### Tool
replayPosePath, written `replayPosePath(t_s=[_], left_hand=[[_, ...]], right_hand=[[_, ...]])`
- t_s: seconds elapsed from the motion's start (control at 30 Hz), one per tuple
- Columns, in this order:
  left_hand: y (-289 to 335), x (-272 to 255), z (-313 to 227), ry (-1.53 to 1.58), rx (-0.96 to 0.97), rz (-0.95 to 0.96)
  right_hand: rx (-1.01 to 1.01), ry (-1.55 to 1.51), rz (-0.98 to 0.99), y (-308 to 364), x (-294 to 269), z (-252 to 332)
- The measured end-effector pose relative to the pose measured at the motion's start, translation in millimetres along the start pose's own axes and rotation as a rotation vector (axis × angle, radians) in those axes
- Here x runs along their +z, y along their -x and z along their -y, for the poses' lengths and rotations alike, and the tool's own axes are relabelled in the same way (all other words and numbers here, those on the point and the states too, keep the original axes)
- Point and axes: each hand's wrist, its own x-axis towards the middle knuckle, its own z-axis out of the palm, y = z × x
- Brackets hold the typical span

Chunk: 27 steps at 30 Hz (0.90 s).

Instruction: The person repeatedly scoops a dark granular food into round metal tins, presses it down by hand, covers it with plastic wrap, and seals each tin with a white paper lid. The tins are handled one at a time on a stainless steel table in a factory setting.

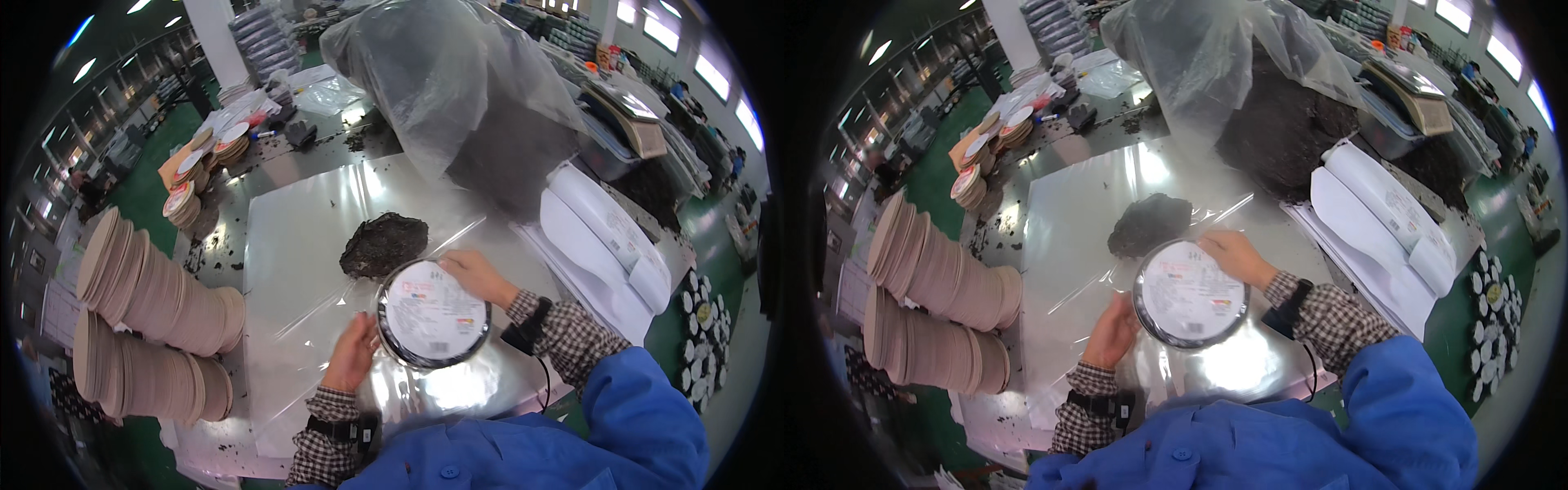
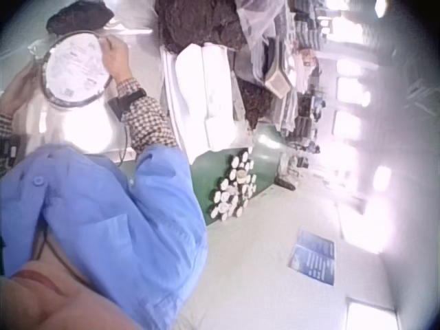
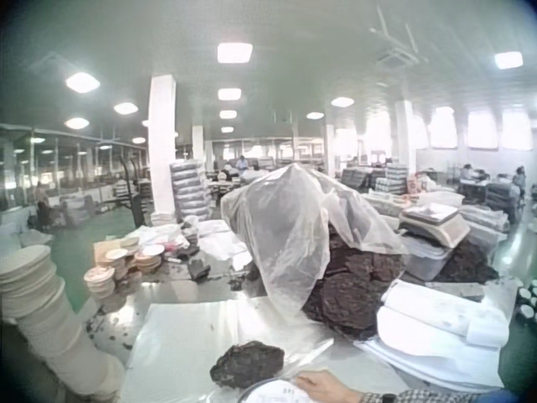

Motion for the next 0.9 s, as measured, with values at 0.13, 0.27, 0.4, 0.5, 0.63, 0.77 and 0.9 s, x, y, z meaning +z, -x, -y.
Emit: replayPosePath(t_s=[0.13, 0.27, 0.4, 0.5, 0.63, 0.77, 0.9], left_hand=[[-5.0, -7.0, 38.9, 0.212, -0.024, -0.046], [-10.4, -0.1, 51.1, 0.431, -0.042, -0.015], [-23.7, 28.2, 29.8, 0.143, -0.157, 0.015], [-16.5, 7.3, 11.7, -1.081, 0.366, -0.075], [-0.2, -18.5, 34.8, -1.853, 0.437, 0.065], [9.5, 7.7, 43.2, -2.026, 0.364, 0.093], [14.7, 22.8, 46.6, -2.045, 0.362, 0.033]], right_hand=[[0.106, -0.399, 0.141, 10.4, -14.5, -1.8], [-0.366, -0.179, 0.264, 57.7, -60.4, 67.2], [0.104, -0.002, -0.2, 150.4, -151.4, 50.9], [-0.024, -0.964, -1.213, 229.9, -271.1, 0.2], [0.077, -0.187, -0.659, 219.5, -150.8, 0.2], [-0.268, 0.367, -0.277, 179.9, -44.9, 11.8], [-0.207, 0.45, -0.475, 187.2, -103.4, 30.5]])
